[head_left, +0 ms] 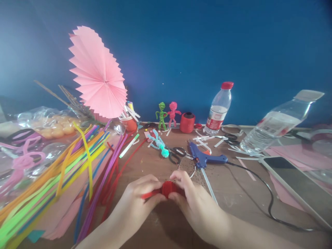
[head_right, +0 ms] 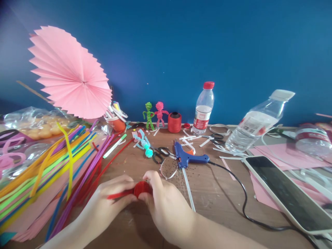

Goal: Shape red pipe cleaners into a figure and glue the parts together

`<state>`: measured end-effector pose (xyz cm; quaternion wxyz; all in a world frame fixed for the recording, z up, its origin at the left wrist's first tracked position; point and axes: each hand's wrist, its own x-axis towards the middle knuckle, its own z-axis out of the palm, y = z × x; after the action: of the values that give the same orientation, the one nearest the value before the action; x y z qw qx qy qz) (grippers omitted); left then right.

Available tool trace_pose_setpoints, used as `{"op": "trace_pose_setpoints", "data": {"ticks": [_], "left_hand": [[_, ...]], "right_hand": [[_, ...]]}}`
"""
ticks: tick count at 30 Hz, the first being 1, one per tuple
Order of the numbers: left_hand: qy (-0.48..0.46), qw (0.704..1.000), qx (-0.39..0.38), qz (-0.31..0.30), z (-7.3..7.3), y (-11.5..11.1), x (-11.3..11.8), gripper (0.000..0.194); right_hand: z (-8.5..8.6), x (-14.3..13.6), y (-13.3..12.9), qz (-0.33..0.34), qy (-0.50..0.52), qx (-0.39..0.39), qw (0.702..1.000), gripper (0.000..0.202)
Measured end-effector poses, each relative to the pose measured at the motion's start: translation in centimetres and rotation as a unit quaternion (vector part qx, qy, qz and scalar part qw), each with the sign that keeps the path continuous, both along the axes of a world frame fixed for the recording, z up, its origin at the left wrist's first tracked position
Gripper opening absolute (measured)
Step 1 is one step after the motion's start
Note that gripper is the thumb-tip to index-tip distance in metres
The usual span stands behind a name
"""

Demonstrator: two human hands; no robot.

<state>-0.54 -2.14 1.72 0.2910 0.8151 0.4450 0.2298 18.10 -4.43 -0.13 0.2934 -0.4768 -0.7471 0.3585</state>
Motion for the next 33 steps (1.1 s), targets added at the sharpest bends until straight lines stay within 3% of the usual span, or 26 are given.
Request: {"op": "trace_pose_setpoints", "data": {"ticks": [7, 14, 18, 26, 33], "left_hand": [[-0.03, 0.997, -0.068, 0.015, 0.3, -0.2, 0.1, 0.019], [-0.109, 0.979, -0.165, 0.058, -0.3, -0.3, 0.2, 0.035], [-0.171, 0.957, -0.22, 0.077, -0.9, 0.0, 0.0, 0.024], [-0.179, 0.958, -0.193, 0.114, -0.5, 0.0, 0.0, 0.016], [-0.157, 0.965, -0.185, 0.1, 0.2, 0.0, 0.2, 0.01]], "right_hand": [[-0.4, -0.1, -0.2, -0.005, -0.046, 0.09, 0.995, 0.018], [-0.1, -0.2, 0.1, -0.031, -0.074, 0.065, 0.995, 0.019], [-0.1, -0.2, 0.1, -0.04, -0.074, 0.071, 0.994, 0.021], [-0.4, -0.2, -0.1, -0.042, -0.088, 0.131, 0.987, 0.022], [-0.7, 0.0, -0.2, -0.026, -0.137, 0.182, 0.973, 0.014]]}}
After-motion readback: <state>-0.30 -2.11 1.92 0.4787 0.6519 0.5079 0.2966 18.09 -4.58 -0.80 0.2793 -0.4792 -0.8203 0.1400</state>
